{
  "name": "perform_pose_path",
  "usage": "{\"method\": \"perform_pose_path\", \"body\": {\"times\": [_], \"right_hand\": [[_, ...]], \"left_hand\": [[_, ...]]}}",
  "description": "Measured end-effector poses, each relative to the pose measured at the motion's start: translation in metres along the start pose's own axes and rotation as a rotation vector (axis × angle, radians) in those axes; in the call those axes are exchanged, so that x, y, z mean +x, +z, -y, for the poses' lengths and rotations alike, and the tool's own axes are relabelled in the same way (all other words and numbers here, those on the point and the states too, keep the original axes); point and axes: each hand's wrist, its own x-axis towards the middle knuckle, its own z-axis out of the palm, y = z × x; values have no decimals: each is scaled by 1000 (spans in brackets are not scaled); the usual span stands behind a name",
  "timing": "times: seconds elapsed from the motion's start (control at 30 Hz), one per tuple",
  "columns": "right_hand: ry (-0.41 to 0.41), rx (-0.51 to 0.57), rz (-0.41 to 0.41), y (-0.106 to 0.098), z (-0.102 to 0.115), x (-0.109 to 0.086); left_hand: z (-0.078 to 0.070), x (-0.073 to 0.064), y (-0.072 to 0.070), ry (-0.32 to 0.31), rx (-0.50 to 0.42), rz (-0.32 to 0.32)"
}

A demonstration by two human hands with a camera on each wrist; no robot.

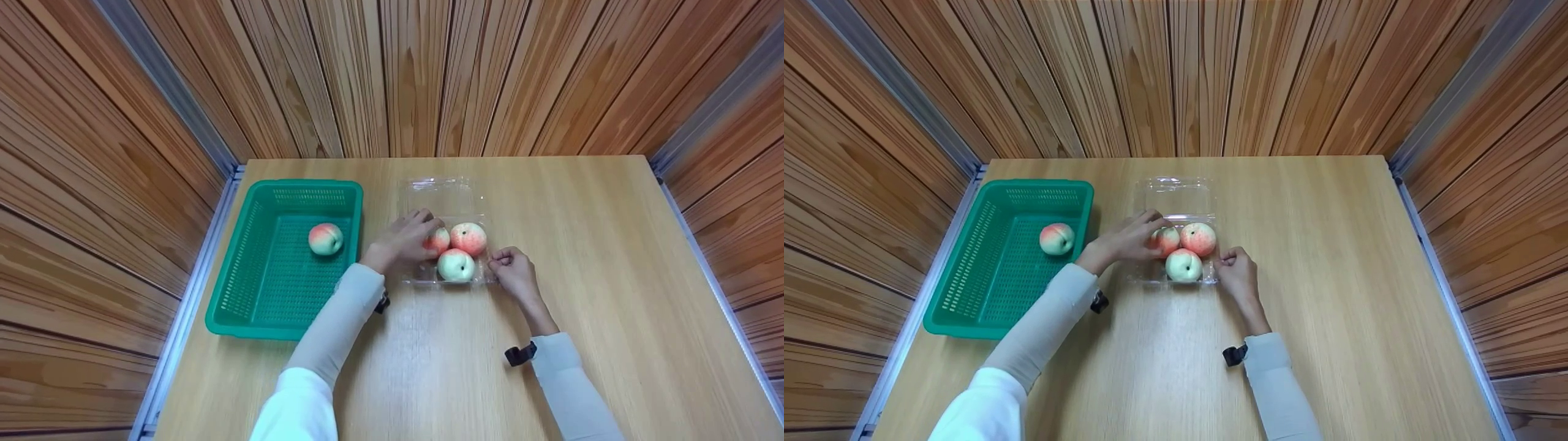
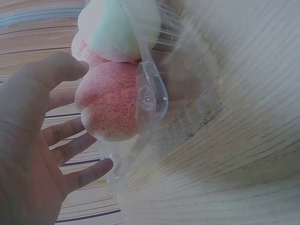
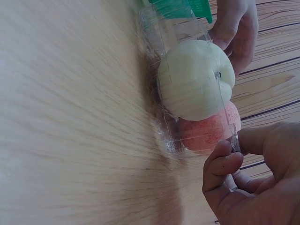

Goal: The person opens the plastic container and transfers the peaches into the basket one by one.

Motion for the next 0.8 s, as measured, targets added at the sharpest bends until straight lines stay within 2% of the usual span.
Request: {"method": "perform_pose_path", "body": {"times": [0.4, 0.6, 0.8], "right_hand": [[-1, -5, -15, 0, 0, 1], [10, -4, -3, 0, -1, 1], [21, 4, -1, 0, 0, 1]], "left_hand": [[3, 4, 7, 6, -4, 5], [2, 2, 13, 22, 34, -12], [0, 2, 19, 5, 83, -10]]}}
